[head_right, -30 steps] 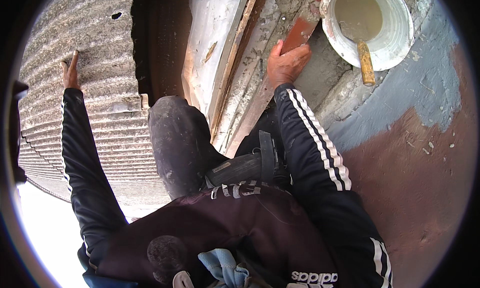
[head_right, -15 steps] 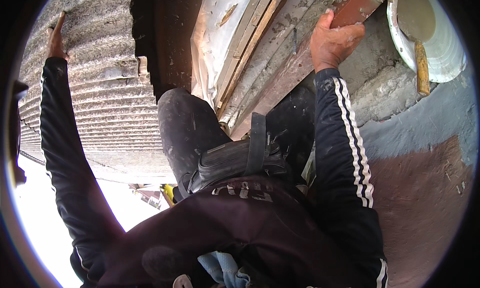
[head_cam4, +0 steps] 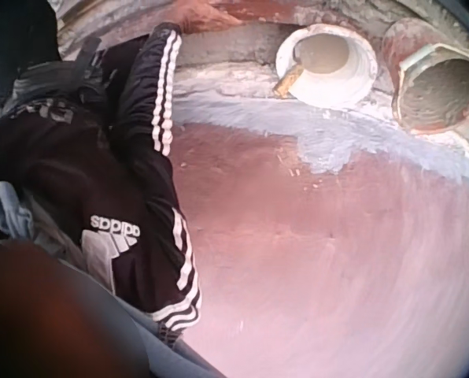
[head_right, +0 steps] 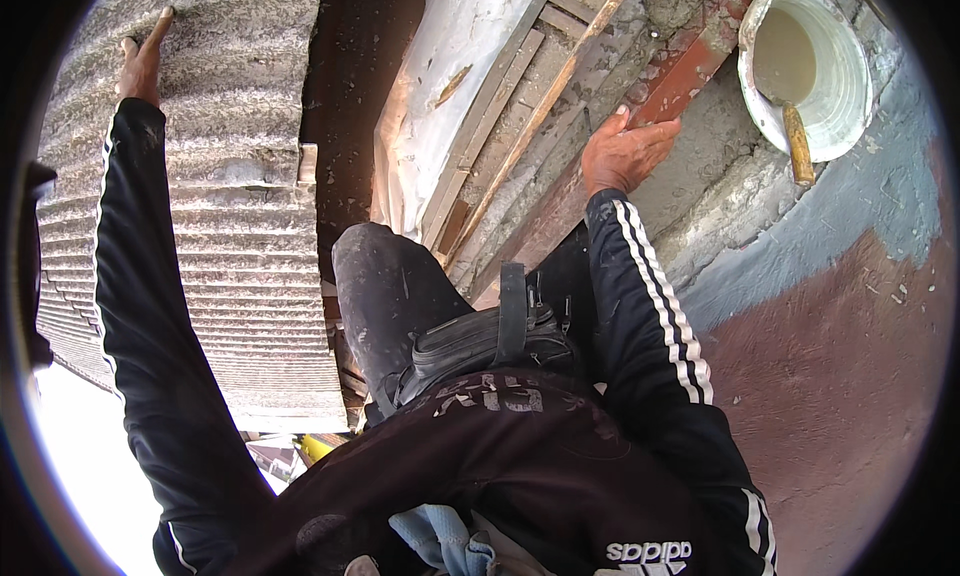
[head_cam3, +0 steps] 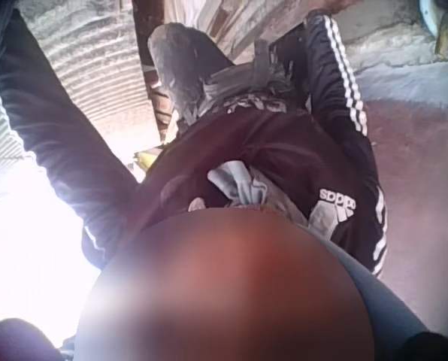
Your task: The person scoops wet cement from a bucket with a trowel and applies it to a narrow gap between a corrugated roof and a wall. They repeatedly transfer cement and smooth it along the joint, occasionally moving the bucket and trowel to adjust their position.
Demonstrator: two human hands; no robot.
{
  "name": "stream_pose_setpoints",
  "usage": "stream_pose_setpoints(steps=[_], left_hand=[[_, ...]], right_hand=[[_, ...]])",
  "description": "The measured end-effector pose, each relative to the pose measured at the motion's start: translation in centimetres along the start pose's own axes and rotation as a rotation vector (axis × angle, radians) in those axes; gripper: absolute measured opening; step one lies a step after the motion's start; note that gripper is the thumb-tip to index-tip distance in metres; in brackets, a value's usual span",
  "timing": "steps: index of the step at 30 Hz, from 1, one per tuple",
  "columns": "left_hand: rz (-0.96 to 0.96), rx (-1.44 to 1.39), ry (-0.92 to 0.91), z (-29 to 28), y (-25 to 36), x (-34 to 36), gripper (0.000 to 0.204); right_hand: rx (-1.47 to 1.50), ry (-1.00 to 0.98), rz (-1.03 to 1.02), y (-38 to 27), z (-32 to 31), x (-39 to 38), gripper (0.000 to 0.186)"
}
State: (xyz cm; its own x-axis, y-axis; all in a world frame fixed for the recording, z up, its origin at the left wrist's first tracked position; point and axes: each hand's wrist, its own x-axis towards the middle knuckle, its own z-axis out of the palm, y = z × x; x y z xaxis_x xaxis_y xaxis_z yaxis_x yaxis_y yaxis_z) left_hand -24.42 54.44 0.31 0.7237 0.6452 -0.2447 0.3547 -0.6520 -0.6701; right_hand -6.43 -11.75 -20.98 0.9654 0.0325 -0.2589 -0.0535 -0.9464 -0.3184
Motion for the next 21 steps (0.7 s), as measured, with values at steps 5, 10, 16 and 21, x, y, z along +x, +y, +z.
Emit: stream_pose_setpoints(steps=[5, 10, 16, 21], left_hand=[[-0.078, -0.054, -0.05, 0.4, 0.2, 0.2, 0.091], [0.186, -0.238, 0.162, 0.0, -0.4, -0.3, 0.095], [0.224, -0.402, -0.034, -1.8, -1.1, 0.1, 0.09], [0.184, -0.535, -0.12, -1.9, -0.1, 1.2, 0.082]], right_hand=[[0.004, -0.024, 0.067, -1.0, -0.6, 0.4, 0.084], [-0.021, -0.046, 0.082, -0.5, -0.4, 0.0, 0.086], [0.019, 0.013, 0.013, 0.6, 0.4, -0.1, 0.09], [0.047, 0.15, 0.055, 0.2, 0.9, -0.4, 0.083]])
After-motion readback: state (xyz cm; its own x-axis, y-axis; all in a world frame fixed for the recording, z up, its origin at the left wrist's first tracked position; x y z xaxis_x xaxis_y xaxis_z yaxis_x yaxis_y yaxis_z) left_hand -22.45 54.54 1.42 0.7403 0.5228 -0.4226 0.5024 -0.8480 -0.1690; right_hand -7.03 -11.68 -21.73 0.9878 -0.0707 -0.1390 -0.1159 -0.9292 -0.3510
